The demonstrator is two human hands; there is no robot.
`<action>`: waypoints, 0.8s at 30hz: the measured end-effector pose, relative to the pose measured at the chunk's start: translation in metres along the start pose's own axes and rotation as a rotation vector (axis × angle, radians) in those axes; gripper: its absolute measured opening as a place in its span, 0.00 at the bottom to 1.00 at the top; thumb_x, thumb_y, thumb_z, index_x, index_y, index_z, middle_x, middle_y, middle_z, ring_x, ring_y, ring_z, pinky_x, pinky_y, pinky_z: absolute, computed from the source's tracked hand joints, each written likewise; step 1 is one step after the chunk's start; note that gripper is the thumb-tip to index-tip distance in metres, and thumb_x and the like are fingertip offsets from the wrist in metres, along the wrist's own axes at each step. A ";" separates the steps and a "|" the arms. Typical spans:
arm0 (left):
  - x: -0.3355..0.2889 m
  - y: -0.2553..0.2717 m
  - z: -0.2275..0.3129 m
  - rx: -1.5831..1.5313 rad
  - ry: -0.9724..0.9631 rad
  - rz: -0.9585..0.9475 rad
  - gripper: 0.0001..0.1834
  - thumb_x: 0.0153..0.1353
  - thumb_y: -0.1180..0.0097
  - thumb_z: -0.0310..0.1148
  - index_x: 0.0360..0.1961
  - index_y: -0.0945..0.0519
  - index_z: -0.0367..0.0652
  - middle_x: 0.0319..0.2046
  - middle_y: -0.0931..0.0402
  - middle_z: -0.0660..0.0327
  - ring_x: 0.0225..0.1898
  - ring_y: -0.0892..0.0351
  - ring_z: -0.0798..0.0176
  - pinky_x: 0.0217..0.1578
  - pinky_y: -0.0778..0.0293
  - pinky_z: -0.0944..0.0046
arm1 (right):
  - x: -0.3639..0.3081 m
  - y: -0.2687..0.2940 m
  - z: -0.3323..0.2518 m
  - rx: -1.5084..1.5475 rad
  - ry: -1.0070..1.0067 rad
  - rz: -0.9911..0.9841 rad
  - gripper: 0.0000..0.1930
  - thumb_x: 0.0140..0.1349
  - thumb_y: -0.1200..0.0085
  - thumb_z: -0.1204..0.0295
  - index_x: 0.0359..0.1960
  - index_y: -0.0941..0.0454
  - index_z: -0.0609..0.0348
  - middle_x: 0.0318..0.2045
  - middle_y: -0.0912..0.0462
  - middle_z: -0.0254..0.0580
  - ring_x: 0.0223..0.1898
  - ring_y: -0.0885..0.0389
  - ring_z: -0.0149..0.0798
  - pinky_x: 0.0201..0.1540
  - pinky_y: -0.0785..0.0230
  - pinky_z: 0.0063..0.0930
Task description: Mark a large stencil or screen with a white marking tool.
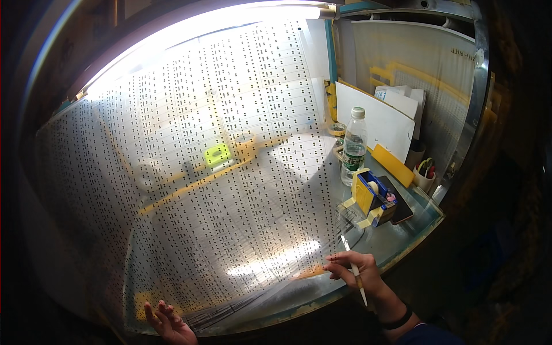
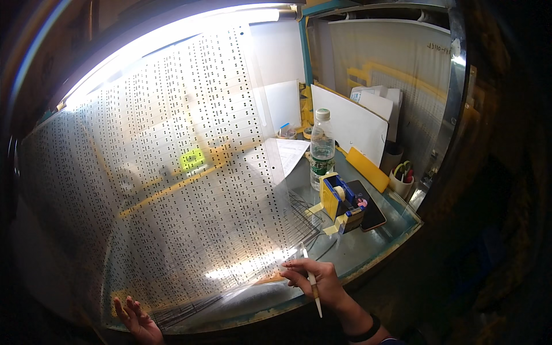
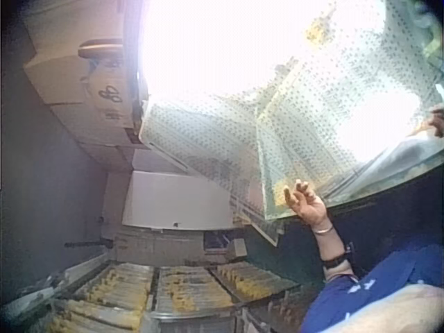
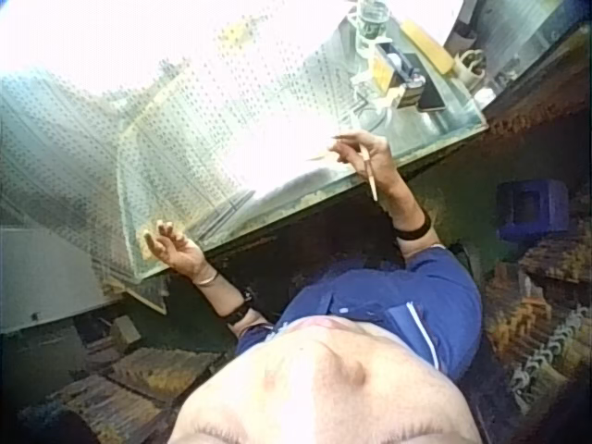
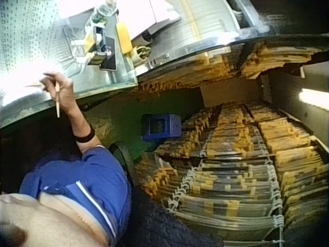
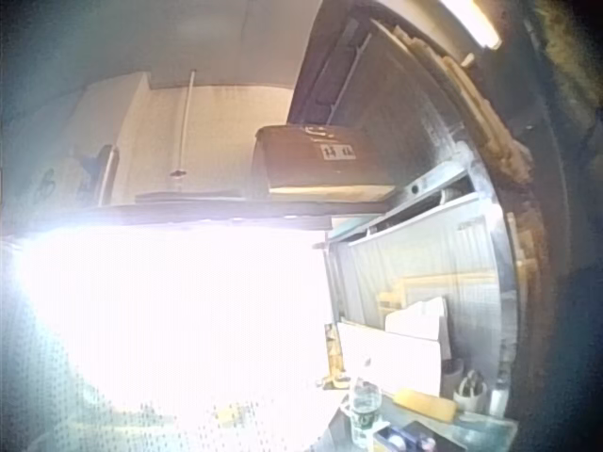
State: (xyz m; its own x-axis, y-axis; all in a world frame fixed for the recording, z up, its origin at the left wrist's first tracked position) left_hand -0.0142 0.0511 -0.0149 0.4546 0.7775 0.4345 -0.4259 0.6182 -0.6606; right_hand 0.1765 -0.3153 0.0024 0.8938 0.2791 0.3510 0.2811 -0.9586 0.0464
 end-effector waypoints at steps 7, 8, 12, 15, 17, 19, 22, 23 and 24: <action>0.000 -0.002 0.001 0.007 0.001 0.002 0.16 0.62 0.53 0.28 0.53 0.29 0.46 0.43 0.25 0.49 0.40 0.23 0.61 0.26 0.31 0.77 | -0.001 0.000 0.000 0.010 -0.002 0.009 0.09 0.53 0.41 0.77 0.37 0.22 0.65 0.22 0.19 0.39 0.22 0.22 0.24 0.25 0.30 0.15; 0.000 -0.002 0.001 0.010 -0.002 0.004 0.16 0.62 0.53 0.28 0.53 0.29 0.46 0.43 0.24 0.49 0.39 0.23 0.61 0.26 0.31 0.77 | 0.000 0.000 0.001 0.014 -0.001 0.009 0.09 0.53 0.41 0.77 0.37 0.22 0.65 0.22 0.19 0.39 0.22 0.22 0.24 0.25 0.30 0.15; 0.000 -0.003 0.001 0.020 -0.005 0.008 0.16 0.62 0.53 0.28 0.53 0.29 0.46 0.43 0.24 0.49 0.39 0.23 0.61 0.25 0.30 0.77 | 0.000 0.000 0.002 0.014 -0.002 0.002 0.10 0.53 0.41 0.77 0.37 0.22 0.65 0.22 0.19 0.39 0.22 0.22 0.24 0.25 0.30 0.15; 0.000 -0.003 0.001 0.019 -0.003 0.007 0.16 0.62 0.53 0.28 0.53 0.29 0.45 0.43 0.24 0.49 0.39 0.23 0.62 0.25 0.30 0.77 | 0.000 0.000 0.000 0.004 -0.014 -0.017 0.09 0.53 0.42 0.78 0.37 0.22 0.66 0.24 0.18 0.40 0.24 0.21 0.25 0.27 0.28 0.16; 0.000 -0.003 0.001 0.015 -0.003 0.003 0.16 0.63 0.53 0.28 0.53 0.29 0.45 0.43 0.24 0.49 0.39 0.23 0.62 0.25 0.31 0.77 | 0.000 0.002 -0.001 -0.022 -0.033 -0.053 0.09 0.54 0.44 0.80 0.37 0.23 0.68 0.28 0.18 0.42 0.28 0.19 0.29 0.30 0.24 0.20; 0.000 -0.003 0.000 0.012 -0.002 -0.004 0.16 0.62 0.53 0.28 0.53 0.29 0.46 0.43 0.24 0.49 0.39 0.23 0.62 0.25 0.31 0.77 | 0.000 0.002 -0.003 -0.026 -0.032 -0.050 0.09 0.54 0.44 0.80 0.37 0.23 0.68 0.27 0.18 0.42 0.28 0.19 0.29 0.30 0.24 0.20; -0.001 -0.004 0.001 0.020 -0.015 0.005 0.16 0.63 0.53 0.28 0.52 0.29 0.45 0.43 0.24 0.49 0.39 0.23 0.62 0.25 0.31 0.77 | 0.000 0.002 -0.003 -0.026 -0.037 -0.058 0.09 0.54 0.44 0.80 0.37 0.23 0.68 0.27 0.18 0.42 0.28 0.20 0.29 0.30 0.24 0.19; 0.000 -0.004 0.001 0.020 -0.013 0.005 0.16 0.63 0.53 0.28 0.52 0.29 0.45 0.43 0.24 0.49 0.39 0.23 0.62 0.25 0.31 0.77 | 0.000 0.002 -0.003 -0.028 -0.041 -0.059 0.09 0.54 0.44 0.80 0.37 0.23 0.68 0.27 0.18 0.42 0.28 0.20 0.29 0.30 0.24 0.19; 0.000 -0.004 0.001 0.020 -0.012 0.006 0.16 0.63 0.53 0.28 0.52 0.28 0.45 0.43 0.24 0.49 0.39 0.23 0.62 0.25 0.31 0.77 | 0.000 0.002 -0.003 -0.029 -0.038 -0.058 0.09 0.54 0.44 0.80 0.37 0.23 0.68 0.27 0.18 0.42 0.28 0.19 0.29 0.30 0.24 0.19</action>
State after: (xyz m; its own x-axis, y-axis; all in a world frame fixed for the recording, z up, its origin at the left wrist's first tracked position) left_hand -0.0137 0.0486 -0.0116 0.4431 0.7823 0.4378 -0.4438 0.6157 -0.6511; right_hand 0.1756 -0.3174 0.0055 0.8891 0.3361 0.3107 0.3233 -0.9417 0.0933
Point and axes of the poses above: each hand's wrist, its own x-axis towards the middle knuckle, its own y-axis out of the back of the hand, z = x × y, the point moved 2 cm from there along x, towards the middle knuckle
